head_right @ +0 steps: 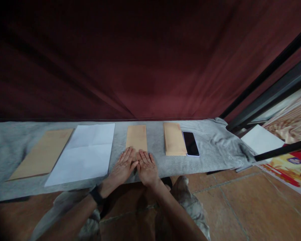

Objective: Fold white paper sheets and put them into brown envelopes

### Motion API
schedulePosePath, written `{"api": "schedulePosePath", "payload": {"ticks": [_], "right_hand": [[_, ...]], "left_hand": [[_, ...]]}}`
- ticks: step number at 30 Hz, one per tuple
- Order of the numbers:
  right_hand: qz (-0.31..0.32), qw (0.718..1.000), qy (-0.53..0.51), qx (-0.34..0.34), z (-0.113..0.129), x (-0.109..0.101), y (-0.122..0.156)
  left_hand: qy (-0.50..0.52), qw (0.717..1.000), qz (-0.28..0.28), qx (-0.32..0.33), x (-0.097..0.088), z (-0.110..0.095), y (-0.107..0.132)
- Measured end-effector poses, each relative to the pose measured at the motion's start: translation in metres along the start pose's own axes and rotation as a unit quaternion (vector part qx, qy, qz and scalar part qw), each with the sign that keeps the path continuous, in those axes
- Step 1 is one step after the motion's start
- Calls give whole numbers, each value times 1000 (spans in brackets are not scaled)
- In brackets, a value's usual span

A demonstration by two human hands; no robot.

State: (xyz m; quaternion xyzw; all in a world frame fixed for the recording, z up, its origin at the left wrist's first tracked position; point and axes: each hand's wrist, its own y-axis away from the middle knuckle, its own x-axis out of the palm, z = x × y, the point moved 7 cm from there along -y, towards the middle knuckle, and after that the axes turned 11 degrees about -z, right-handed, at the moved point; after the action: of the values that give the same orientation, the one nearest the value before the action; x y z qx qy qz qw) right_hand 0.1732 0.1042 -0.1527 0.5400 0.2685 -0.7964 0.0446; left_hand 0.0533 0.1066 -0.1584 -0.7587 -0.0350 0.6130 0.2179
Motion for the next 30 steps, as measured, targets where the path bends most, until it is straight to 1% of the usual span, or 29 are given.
{"api": "schedulePosePath", "payload": {"ticks": [5, 9, 14, 18, 21, 24, 26, 30], "right_hand": [[-9, 1000, 30, -1, -4, -1, 4], [-31, 998, 52, 34, -7, -2, 6], [-47, 993, 73, 79, -10, -4, 3], [-55, 991, 74, 99, -5, -5, -7], [-42, 992, 70, 101, 4, 0, -15], [-33, 989, 79, 120, 10, 7, -19], [-39, 986, 87, 134, 9, 10, -18], [-62, 985, 89, 138, 1, 8, -14]], "left_hand": [[-9, 998, -20, 56, -13, -14, 16], [-15, 996, -29, 83, -18, -19, 26], [-9, 997, -19, 79, -17, -15, 32], [0, 996, -14, 88, -19, -14, 35], [1, 996, -7, 90, -19, -14, 37], [-3, 997, 0, 82, -20, -13, 39], [-3, 997, 5, 74, -20, -12, 40], [1, 998, 16, 61, -21, -10, 43]]}}
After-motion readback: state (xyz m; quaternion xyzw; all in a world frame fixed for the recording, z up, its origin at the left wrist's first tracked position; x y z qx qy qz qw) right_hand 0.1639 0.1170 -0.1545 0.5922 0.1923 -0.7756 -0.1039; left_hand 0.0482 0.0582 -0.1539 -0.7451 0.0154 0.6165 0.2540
